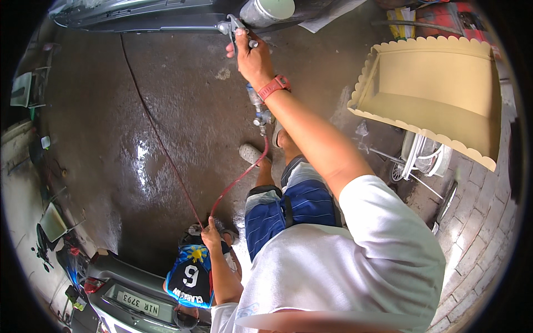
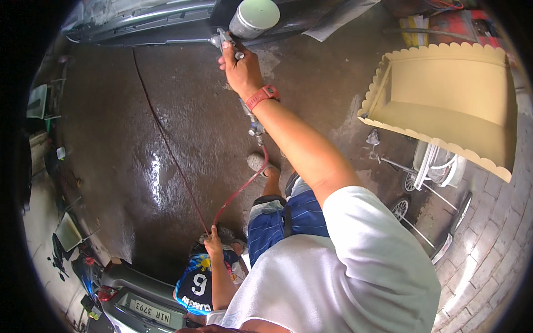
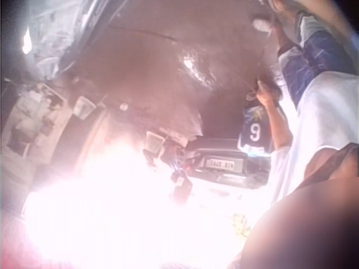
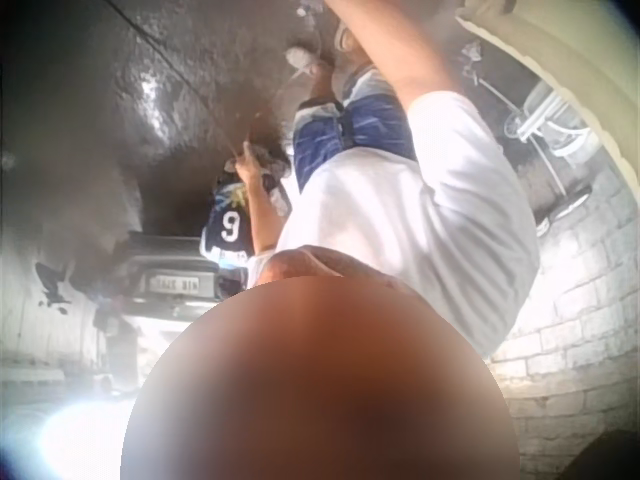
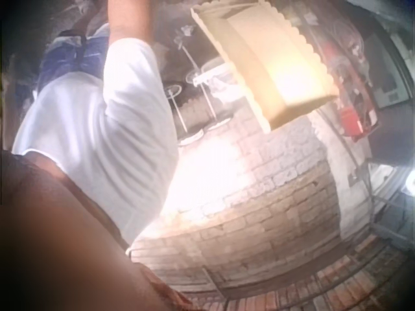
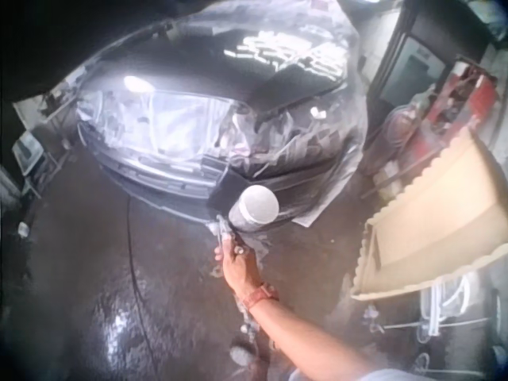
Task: The person uses a spray gun to apply paint to a car bumper that is masked with newspaper and plastic. They move around the bumper to cover different areas, briefly refill the spray gun from a paint can, and continue spraying until the end of the clip.
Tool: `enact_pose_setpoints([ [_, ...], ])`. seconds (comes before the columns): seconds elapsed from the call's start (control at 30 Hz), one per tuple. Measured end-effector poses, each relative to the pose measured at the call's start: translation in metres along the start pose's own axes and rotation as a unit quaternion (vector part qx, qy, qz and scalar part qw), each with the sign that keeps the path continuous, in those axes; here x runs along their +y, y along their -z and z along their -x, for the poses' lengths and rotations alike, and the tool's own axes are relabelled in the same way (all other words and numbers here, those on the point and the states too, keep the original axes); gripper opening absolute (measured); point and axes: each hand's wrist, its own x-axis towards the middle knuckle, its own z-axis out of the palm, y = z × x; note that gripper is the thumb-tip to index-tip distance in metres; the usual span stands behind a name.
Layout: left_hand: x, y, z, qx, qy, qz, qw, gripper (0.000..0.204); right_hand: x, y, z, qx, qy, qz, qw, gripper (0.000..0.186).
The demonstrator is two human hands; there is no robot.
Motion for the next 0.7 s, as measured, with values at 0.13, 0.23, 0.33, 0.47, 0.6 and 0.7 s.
enact_pose_setpoints([
  [0.13,-0.004,-0.023,-0.002,-0.013,-0.015,0.012,1.000,0.082,0.024,0.034,-0.012,0.076,-0.042,0.096,0.992,0.060],
  [0.23,-0.001,-0.034,-0.004,-0.025,0.027,0.004,0.999,0.081,0.037,0.074,-0.014,0.183,-0.062,0.076,0.978,0.059],
  [0.33,0.000,-0.038,-0.004,-0.030,0.022,0.042,0.998,0.082,0.045,0.099,-0.003,0.256,0.002,0.068,0.964,0.056],
  [0.47,-0.002,-0.038,-0.004,-0.019,0.018,0.028,0.999,0.081,0.055,0.080,0.011,0.238,-0.036,0.062,0.969,0.055],
  [0.6,-0.003,-0.036,-0.003,0.010,0.036,0.038,0.999,0.082,0.070,0.013,0.016,0.173,0.045,0.038,0.983,0.048],
  [0.7,-0.007,-0.033,-0.002,-0.017,0.055,0.063,0.996,0.085,0.078,-0.030,0.012,0.108,0.081,0.038,0.990,0.052],
])
